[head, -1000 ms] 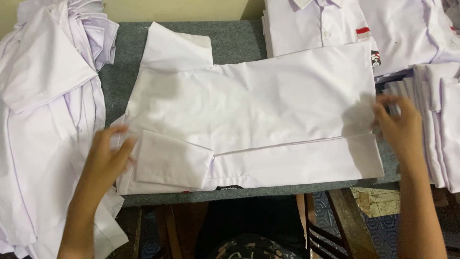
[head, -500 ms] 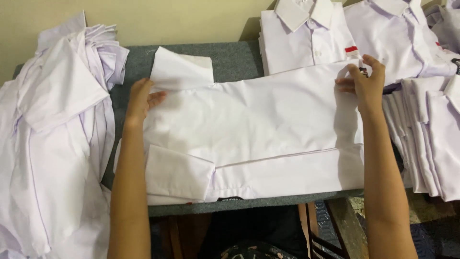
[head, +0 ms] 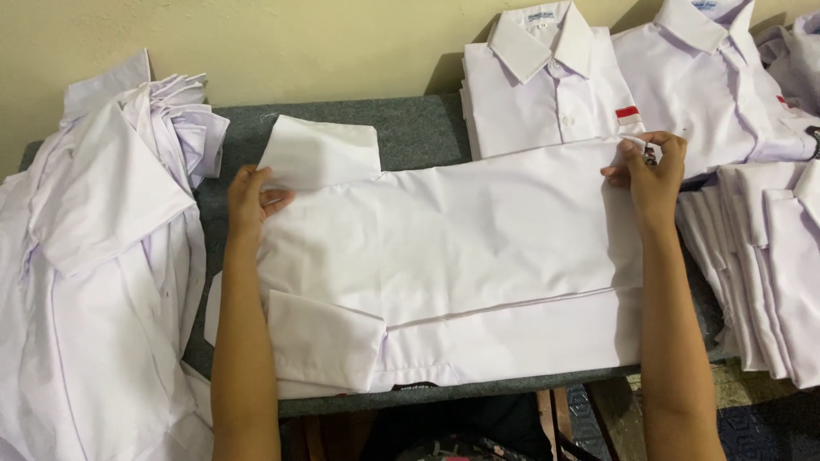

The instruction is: Folding a white shirt and trimming loose threads with scissors on a work table

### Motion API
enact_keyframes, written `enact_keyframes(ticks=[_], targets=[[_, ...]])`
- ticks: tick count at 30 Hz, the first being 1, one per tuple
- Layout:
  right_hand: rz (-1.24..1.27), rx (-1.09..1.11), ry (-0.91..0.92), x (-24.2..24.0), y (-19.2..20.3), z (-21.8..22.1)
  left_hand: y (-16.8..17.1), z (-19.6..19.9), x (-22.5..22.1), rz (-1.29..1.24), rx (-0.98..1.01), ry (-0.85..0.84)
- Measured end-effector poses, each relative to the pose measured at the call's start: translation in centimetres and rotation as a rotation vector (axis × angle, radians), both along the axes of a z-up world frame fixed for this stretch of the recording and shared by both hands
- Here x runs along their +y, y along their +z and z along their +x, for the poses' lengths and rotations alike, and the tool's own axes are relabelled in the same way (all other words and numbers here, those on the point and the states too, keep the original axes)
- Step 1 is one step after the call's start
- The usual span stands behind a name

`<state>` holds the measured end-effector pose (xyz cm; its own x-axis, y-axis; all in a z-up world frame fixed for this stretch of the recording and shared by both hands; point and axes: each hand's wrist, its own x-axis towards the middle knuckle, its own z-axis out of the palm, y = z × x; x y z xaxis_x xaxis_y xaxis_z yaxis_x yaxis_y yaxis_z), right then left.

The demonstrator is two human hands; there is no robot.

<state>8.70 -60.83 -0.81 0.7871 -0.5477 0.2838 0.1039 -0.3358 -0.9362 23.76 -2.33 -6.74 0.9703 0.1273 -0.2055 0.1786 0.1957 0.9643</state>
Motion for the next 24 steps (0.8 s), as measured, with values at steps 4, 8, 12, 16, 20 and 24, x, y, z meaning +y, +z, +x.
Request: enact_keyframes(ticks=[4,8,12,16,20,24], targets=[[0.028,-0.031,0.069,0.8,1.2,-1.5,2.7,-1.6,0.6,-0.045,-0.075,-0.015],[0.114,-0.060,0.136,0.9,2.7,-3.7,5.2,-4.0,1.7,-0.020,-0.101,-0.004],[0.093,-0.007,0.156,0.5,3.3,-5.8,6.0,-7.5,3.7,0.042,-0.125,-0.054],[0.053,0.020,0.158,-1.4,1.4,-8.3,6.7,-11.9,4.8,0.128,-0.111,-0.053],[-0.027,0.152,0.101,-0.9,1.7,-11.4,6.2,-15.4,6.5,0.281,-0.128,-0.215],[0.014,0.260,0.231,-0.5,1.5,-14.0,7.7,-18.4,6.0,0.495,-0.077,-0.375]])
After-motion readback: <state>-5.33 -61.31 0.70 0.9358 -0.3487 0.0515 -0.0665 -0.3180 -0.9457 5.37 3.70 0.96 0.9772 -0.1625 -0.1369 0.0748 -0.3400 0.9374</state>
